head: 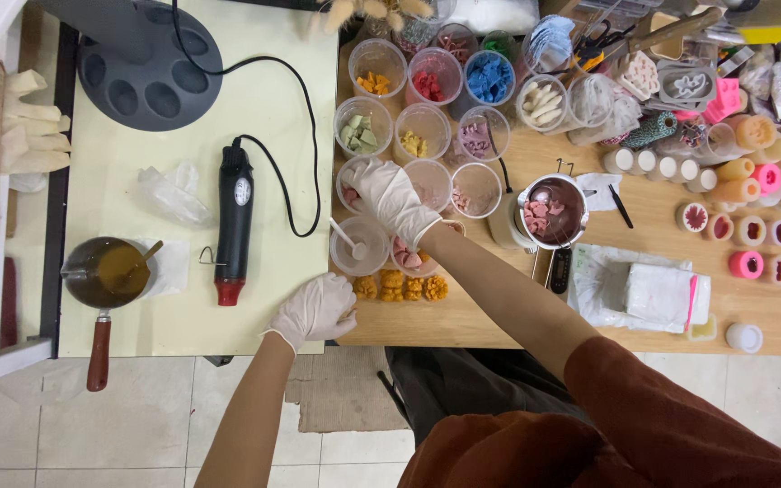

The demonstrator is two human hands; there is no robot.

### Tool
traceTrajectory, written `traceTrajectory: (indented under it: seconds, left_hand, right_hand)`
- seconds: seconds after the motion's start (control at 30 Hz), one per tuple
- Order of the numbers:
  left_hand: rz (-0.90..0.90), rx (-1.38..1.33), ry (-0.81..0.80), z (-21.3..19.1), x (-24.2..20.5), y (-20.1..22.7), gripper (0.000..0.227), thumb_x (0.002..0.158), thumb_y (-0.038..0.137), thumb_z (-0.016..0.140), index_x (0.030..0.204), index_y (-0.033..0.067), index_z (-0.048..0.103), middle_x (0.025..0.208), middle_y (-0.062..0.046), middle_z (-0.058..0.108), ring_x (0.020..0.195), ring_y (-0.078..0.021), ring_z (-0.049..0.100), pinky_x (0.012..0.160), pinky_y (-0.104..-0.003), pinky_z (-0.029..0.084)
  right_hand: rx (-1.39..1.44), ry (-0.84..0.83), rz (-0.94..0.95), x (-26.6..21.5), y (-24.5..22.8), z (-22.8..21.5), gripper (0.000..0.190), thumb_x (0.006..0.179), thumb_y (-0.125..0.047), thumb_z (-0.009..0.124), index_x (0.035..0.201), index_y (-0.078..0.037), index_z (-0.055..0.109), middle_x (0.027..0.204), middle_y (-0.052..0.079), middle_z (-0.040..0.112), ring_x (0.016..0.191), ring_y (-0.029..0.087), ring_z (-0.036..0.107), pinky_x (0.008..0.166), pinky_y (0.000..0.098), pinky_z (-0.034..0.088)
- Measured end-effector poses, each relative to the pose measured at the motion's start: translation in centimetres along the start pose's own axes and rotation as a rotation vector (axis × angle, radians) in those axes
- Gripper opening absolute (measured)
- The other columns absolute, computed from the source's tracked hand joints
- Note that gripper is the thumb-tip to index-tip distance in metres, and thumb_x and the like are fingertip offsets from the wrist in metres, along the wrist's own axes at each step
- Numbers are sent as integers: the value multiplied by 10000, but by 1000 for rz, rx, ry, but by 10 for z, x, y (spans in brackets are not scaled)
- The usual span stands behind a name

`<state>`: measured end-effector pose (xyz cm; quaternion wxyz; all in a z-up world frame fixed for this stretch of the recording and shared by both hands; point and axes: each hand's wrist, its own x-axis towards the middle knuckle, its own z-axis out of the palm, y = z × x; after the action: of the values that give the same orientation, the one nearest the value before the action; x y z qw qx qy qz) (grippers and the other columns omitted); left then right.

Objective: The person adds colored wax chunks into a melting pot and prepares a piping bag with a metal nozzle by hand.

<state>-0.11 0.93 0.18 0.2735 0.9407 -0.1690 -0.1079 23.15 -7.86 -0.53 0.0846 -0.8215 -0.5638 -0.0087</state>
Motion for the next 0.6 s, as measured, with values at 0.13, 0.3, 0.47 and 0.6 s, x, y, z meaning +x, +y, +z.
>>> traceTrajectory:
  seconds: [0.13,0.3,0.47,0.6]
  left_hand:
    - [-23,-14,-7,-5,2,0,300,807,317,680,651,62,655,744,-122,627,789,-301,615,775,-430,510]
    - [-57,5,-84,-6,3,0,305,827,313,667,663,55,658,741,-121,626,779,-289,616,781,-425,515]
    - [-41,-40,-3,-3,1,-2,289,795,308,680,665,50,665,741,-120,633,777,-299,618,761,-428,516]
    - [-34,-45,1,0,3,-3,282,802,297,675,655,56,666,732,-118,635,779,-296,622,772,-423,520]
  right_hand:
    - [108,-4,9,1,0,-2,91,765,-212,759,848,-207,723,889,49,674,847,275,679,664,419,545]
    - [127,-27,-14,0,1,3,78,762,-212,755,817,-174,714,884,59,679,839,281,672,664,423,546]
    - [199,-13,61,2,5,15,132,797,-135,742,905,-70,700,890,124,681,789,319,673,645,431,542]
    - [328,-41,90,8,11,24,129,719,-100,758,827,-77,692,805,137,680,739,328,673,632,412,544]
